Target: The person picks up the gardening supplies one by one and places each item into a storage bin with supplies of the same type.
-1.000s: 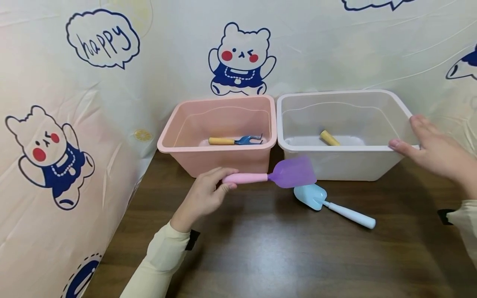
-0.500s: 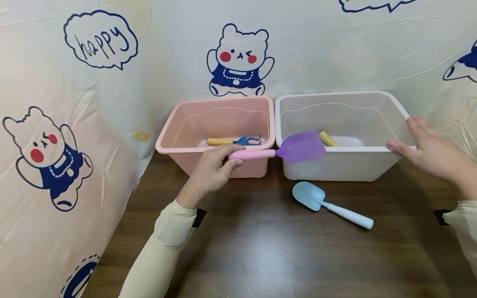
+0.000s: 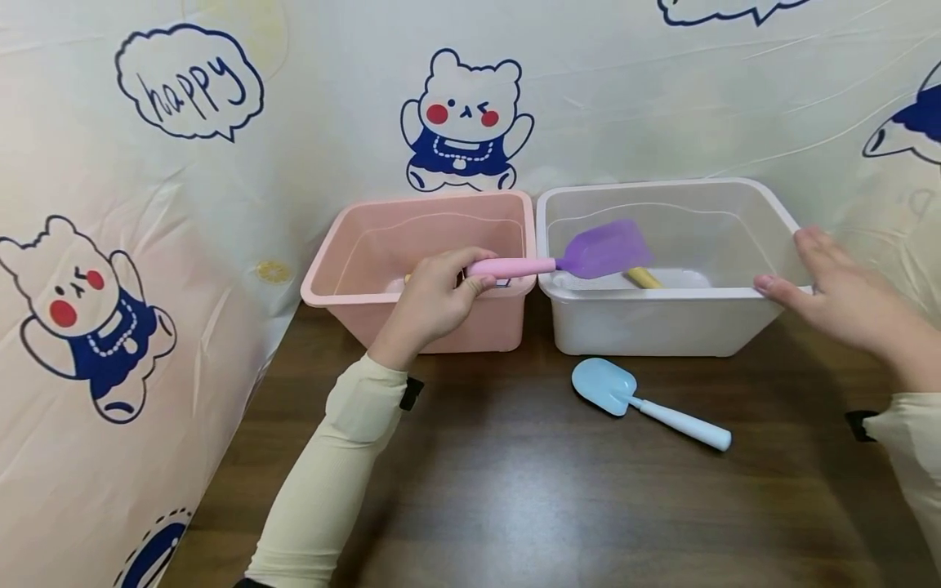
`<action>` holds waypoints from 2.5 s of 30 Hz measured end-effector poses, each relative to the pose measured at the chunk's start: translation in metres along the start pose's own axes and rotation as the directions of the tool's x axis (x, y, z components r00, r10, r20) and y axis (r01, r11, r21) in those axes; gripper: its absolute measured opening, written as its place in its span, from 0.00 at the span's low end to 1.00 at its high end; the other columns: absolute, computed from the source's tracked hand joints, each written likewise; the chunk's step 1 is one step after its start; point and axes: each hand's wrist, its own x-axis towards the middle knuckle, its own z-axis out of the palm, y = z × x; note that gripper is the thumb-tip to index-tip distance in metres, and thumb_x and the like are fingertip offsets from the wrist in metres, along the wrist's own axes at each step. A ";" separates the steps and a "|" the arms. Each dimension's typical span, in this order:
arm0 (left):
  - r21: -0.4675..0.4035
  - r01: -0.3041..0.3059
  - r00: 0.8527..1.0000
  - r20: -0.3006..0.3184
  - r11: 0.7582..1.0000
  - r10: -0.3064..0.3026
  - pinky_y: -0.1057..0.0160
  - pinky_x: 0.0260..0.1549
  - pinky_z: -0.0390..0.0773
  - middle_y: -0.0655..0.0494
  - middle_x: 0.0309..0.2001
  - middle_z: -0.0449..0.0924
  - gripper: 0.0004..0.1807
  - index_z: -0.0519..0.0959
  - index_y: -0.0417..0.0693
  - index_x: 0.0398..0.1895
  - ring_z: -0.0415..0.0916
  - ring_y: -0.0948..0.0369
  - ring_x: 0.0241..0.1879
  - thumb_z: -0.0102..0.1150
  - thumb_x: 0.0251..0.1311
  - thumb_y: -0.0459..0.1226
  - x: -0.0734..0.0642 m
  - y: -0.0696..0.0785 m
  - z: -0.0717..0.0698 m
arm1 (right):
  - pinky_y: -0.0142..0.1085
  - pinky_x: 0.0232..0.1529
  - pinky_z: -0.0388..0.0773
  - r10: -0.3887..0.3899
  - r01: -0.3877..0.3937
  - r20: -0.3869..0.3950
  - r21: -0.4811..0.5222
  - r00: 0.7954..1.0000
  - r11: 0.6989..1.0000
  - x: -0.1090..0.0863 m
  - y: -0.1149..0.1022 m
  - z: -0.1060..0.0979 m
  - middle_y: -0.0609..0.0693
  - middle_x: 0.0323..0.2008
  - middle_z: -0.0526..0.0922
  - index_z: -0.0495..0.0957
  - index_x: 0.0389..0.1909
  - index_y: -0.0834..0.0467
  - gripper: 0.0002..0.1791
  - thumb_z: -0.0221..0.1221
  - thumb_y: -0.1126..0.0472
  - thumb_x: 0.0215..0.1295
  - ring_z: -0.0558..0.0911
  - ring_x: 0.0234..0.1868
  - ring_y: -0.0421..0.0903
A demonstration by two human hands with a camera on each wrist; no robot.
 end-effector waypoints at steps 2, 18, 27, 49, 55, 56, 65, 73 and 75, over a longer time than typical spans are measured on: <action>-0.007 0.019 1.000 0.011 1.000 -0.018 0.57 0.36 0.72 0.57 0.36 0.80 0.15 0.83 0.49 0.54 0.73 0.57 0.35 0.63 0.69 0.43 0.005 0.001 0.001 | 0.65 0.70 0.32 -0.012 0.012 -0.005 0.002 1.000 1.000 0.001 0.001 0.001 0.72 0.76 0.31 0.33 0.77 0.71 0.51 0.47 0.39 0.77 0.33 0.77 0.67; -0.093 0.148 0.982 0.130 0.985 -0.136 0.60 0.34 0.73 0.56 0.36 0.80 0.17 0.80 0.49 0.60 0.75 0.59 0.35 0.58 0.72 0.44 0.047 0.012 0.014 | 0.64 0.71 0.32 -0.003 0.003 -0.011 0.009 1.000 1.000 -0.002 -0.005 0.000 0.74 0.75 0.31 0.33 0.77 0.72 0.50 0.46 0.40 0.78 0.33 0.77 0.67; -0.134 0.192 0.970 0.173 0.972 -0.168 0.63 0.26 0.69 0.55 0.35 0.78 0.15 0.80 0.51 0.57 0.74 0.57 0.31 0.58 0.73 0.45 0.061 0.023 0.022 | 0.65 0.70 0.33 0.010 -0.010 -0.004 0.016 1.000 1.000 -0.003 -0.008 -0.002 0.74 0.75 0.31 0.32 0.77 0.72 0.50 0.45 0.40 0.78 0.33 0.76 0.69; -0.312 0.268 0.943 0.276 0.911 -0.183 0.61 0.41 0.70 0.53 0.44 0.75 0.14 0.80 0.50 0.57 0.70 0.57 0.45 0.56 0.73 0.42 0.100 0.047 0.055 | 0.64 0.70 0.30 -0.001 0.001 -0.008 0.059 1.000 0.998 -0.003 -0.003 0.000 0.70 0.76 0.29 0.32 0.77 0.70 0.49 0.46 0.41 0.78 0.32 0.77 0.66; -0.314 0.262 0.949 0.258 0.913 -0.183 0.64 0.36 0.68 0.52 0.40 0.75 0.13 0.81 0.48 0.55 0.70 0.56 0.40 0.56 0.73 0.41 0.104 0.047 0.066 | 0.64 0.71 0.31 -0.010 0.010 -0.013 0.063 1.000 0.998 -0.002 -0.002 0.001 0.71 0.76 0.30 0.32 0.77 0.70 0.49 0.46 0.41 0.78 0.32 0.77 0.66; -0.299 0.256 0.950 0.254 0.919 -0.182 0.64 0.35 0.68 0.52 0.39 0.75 0.13 0.81 0.48 0.55 0.70 0.56 0.40 0.56 0.73 0.41 0.105 0.047 0.067 | 0.64 0.71 0.30 -0.009 0.010 -0.011 0.063 1.000 0.998 -0.002 -0.002 0.001 0.72 0.76 0.30 0.32 0.77 0.71 0.49 0.46 0.41 0.78 0.32 0.76 0.67; -0.181 0.197 0.954 0.262 0.964 -0.146 0.64 0.35 0.69 0.54 0.37 0.77 0.13 0.81 0.49 0.54 0.72 0.57 0.38 0.55 0.74 0.43 0.107 0.049 0.069 | 0.63 0.71 0.31 -0.014 0.015 -0.017 0.074 1.000 0.997 -0.002 -0.004 0.000 0.73 0.76 0.31 0.33 0.77 0.71 0.49 0.46 0.42 0.78 0.33 0.76 0.68; -0.119 0.171 0.942 0.311 0.978 -0.127 0.64 0.34 0.70 0.53 0.36 0.77 0.15 0.81 0.49 0.56 0.73 0.57 0.37 0.56 0.74 0.44 0.109 0.051 0.073 | 0.65 0.70 0.31 0.011 -0.011 -0.001 0.078 1.000 0.997 -0.002 -0.005 0.000 0.72 0.76 0.30 0.32 0.77 0.70 0.49 0.46 0.41 0.78 0.32 0.76 0.69; -0.102 0.153 0.939 0.325 0.983 -0.112 0.64 0.36 0.70 0.54 0.37 0.78 0.15 0.81 0.49 0.56 0.73 0.58 0.38 0.56 0.74 0.44 0.110 0.051 0.075 | 0.66 0.70 0.31 0.018 -0.018 0.004 0.079 1.000 0.997 -0.002 -0.005 0.000 0.71 0.76 0.29 0.31 0.77 0.70 0.49 0.46 0.41 0.78 0.32 0.76 0.68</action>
